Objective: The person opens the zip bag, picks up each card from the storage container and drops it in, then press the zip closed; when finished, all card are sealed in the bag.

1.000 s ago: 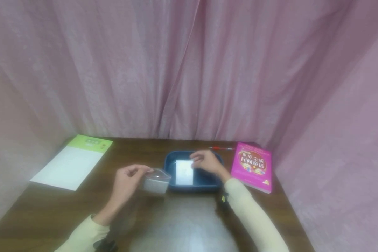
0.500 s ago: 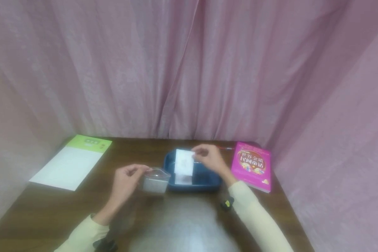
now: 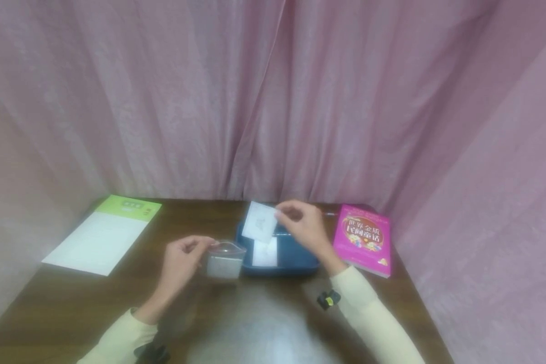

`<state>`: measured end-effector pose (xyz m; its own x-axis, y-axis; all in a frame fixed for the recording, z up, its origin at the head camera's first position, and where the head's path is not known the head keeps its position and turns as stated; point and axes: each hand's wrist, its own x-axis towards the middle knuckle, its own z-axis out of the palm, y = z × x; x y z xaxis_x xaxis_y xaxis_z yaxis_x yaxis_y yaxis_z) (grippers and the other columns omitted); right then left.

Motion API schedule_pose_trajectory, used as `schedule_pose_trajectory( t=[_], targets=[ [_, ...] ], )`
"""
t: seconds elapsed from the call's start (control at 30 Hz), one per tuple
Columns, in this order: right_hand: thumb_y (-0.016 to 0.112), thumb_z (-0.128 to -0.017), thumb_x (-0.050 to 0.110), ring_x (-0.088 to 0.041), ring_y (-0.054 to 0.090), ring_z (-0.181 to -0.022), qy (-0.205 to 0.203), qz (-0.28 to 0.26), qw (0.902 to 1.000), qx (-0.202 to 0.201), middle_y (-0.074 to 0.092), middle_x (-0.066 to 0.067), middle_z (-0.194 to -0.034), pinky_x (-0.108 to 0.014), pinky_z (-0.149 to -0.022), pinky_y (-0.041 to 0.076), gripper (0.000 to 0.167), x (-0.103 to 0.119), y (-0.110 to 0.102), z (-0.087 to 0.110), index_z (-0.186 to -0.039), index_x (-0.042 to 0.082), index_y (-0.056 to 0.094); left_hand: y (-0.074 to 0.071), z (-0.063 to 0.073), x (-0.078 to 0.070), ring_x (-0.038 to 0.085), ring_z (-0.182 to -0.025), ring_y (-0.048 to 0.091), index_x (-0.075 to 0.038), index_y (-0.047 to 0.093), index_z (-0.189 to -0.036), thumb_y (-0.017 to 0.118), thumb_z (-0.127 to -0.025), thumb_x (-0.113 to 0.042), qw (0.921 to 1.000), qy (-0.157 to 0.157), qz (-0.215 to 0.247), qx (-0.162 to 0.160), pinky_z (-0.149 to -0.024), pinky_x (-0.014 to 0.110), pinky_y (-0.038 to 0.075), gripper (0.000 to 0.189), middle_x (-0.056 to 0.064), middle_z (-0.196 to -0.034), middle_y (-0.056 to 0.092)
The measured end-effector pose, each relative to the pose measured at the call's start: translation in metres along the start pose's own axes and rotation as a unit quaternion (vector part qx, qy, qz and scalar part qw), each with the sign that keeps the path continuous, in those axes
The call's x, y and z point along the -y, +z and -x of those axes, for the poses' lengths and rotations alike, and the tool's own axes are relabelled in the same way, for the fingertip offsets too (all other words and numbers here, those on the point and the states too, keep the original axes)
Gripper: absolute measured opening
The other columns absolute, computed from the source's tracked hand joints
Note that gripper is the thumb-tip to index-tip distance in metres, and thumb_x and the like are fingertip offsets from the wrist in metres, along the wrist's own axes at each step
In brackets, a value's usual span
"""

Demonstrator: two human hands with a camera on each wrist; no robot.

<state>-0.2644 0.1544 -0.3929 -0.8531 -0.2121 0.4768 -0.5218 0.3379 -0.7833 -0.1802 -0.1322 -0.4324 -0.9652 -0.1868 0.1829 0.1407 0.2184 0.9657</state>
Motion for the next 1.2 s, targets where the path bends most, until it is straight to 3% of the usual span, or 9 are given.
schedule_pose_trajectory(
  t=[0.2,0.37,0.77,0.93,1.03,1.2],
  targets=[
    [0.073,-0.087,-0.007,-0.003,0.068,-0.075,-0.058,-0.011,0.9978,-0.03,0.074,-0.022,-0.089,-0.017,-0.07,0.054,0.012,0.044,-0.001,0.004,-0.099,-0.007,0.072,-0.001,-0.002,0.002,0.015,-0.07,0.064,-0.011,0.081,-0.092,0.068,-0.096,-0.017,0.9998,-0.018,-0.008,0.0,-0.054,0.026,0.049,0.015,0.005,-0.087,0.078],
    [0.072,-0.087,-0.01,-0.004,0.069,-0.076,-0.075,-0.045,0.9955,-0.035,0.073,-0.022,-0.088,-0.019,-0.07,0.055,0.013,0.065,0.001,0.007,-0.099,-0.009,0.071,-0.001,-0.001,0.001,0.017,-0.071,0.065,-0.011,0.081,-0.093,0.067,-0.096,-0.017,0.9995,-0.031,-0.01,0.001,-0.054,0.028,0.051,0.016,0.005,-0.088,0.078],
    [0.073,-0.088,-0.007,-0.011,0.071,-0.076,-0.083,-0.093,0.992,-0.018,0.075,-0.015,-0.088,-0.023,-0.068,0.057,0.016,0.046,0.017,0.01,-0.102,-0.001,0.073,0.002,-0.001,0.003,0.015,-0.072,0.067,-0.01,0.081,-0.093,0.066,-0.096,-0.016,0.9998,-0.021,0.004,0.005,-0.053,0.028,0.051,0.016,0.005,-0.089,0.079],
    [0.071,-0.087,-0.011,-0.014,0.073,-0.075,-0.076,-0.108,0.9911,-0.014,0.073,-0.022,-0.087,-0.023,-0.068,0.058,0.015,0.045,0.022,0.011,-0.102,-0.006,0.071,0.004,-0.001,0.003,0.014,-0.07,0.07,-0.01,0.081,-0.092,0.067,-0.095,-0.015,0.9999,-0.014,0.008,0.002,-0.05,0.029,0.05,0.015,0.004,-0.087,0.079],
    [0.071,-0.087,-0.012,-0.015,0.073,-0.075,-0.068,-0.105,0.9921,-0.008,0.073,-0.022,-0.087,-0.023,-0.07,0.058,0.014,0.057,0.024,0.015,-0.1,-0.009,0.07,0.005,0.0,0.002,0.017,-0.069,0.069,-0.01,0.081,-0.091,0.066,-0.094,-0.014,0.9998,-0.015,0.009,0.002,-0.05,0.027,0.049,0.015,0.005,-0.086,0.079],
    [0.073,-0.087,-0.008,-0.01,0.073,-0.078,-0.064,-0.098,0.9931,-0.002,0.074,-0.018,-0.09,-0.025,-0.072,0.059,0.014,0.053,0.027,0.018,-0.101,-0.005,0.071,0.005,0.001,0.002,0.016,-0.07,0.069,-0.007,0.08,-0.093,0.066,-0.095,-0.013,0.9998,-0.018,0.011,0.004,-0.05,0.026,0.048,0.016,0.006,-0.088,0.079]
  ],
)
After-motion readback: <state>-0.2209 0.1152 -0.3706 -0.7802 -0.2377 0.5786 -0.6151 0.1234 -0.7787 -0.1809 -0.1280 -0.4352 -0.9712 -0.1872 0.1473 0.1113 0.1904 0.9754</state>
